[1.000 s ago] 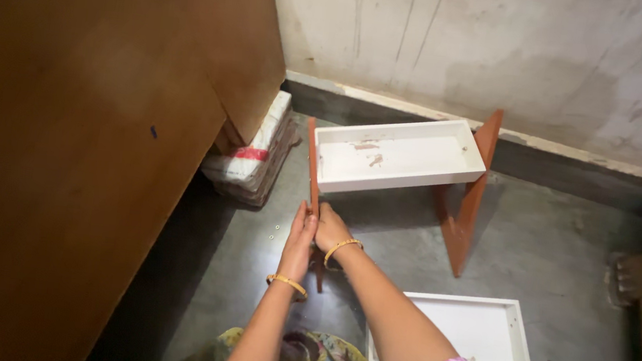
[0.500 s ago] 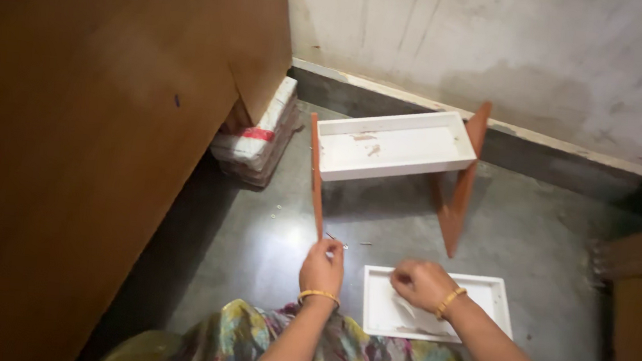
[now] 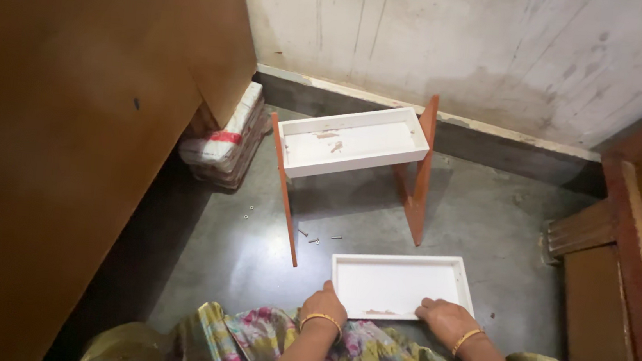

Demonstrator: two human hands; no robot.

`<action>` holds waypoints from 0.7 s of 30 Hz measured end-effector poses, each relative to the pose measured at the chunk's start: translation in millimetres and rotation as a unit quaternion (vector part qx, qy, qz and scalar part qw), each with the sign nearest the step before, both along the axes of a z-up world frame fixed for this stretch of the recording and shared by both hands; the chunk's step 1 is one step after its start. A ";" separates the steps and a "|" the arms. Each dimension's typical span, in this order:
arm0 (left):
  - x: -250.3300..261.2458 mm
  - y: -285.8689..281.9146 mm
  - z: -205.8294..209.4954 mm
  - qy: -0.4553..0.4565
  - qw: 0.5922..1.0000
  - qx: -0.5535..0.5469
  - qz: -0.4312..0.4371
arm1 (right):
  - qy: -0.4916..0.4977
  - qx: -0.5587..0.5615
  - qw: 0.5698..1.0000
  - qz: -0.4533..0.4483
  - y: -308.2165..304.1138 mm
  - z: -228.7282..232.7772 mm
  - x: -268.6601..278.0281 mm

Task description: The person assembles a two-tiered white drawer unit by hand, inserting small metal fasteners into pre-drilled holes on the drawer sides and securing them into the wooden frame.

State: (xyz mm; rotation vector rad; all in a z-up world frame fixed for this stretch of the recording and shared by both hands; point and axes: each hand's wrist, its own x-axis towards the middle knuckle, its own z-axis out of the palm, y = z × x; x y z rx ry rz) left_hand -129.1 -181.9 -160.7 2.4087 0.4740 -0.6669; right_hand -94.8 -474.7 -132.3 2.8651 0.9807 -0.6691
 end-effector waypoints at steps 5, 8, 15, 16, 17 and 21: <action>15.5 24.9 23.3 0.011 0.994 -0.018 0.108 | -0.079 0.066 0.994 0.026 21.4 33.5 14.1; 12.8 47.1 39.7 -0.030 0.989 -0.044 0.138 | -0.110 0.129 0.983 0.066 34.2 60.2 20.1; 20.1 67.0 43.7 -0.223 0.947 -0.082 0.218 | -0.143 0.155 0.976 0.062 69.2 82.1 33.1; 23.5 68.9 44.2 -0.207 0.949 -0.081 0.223 | -0.158 0.179 0.970 0.045 72.7 83.0 34.9; 29.0 70.2 45.9 -0.190 0.951 -0.080 0.229 | -0.173 0.203 0.964 0.028 75.5 83.6 37.2; 35.7 69.5 53.4 -0.206 0.943 -0.074 0.250 | -0.238 0.284 0.918 -0.143 73.3 73.9 50.2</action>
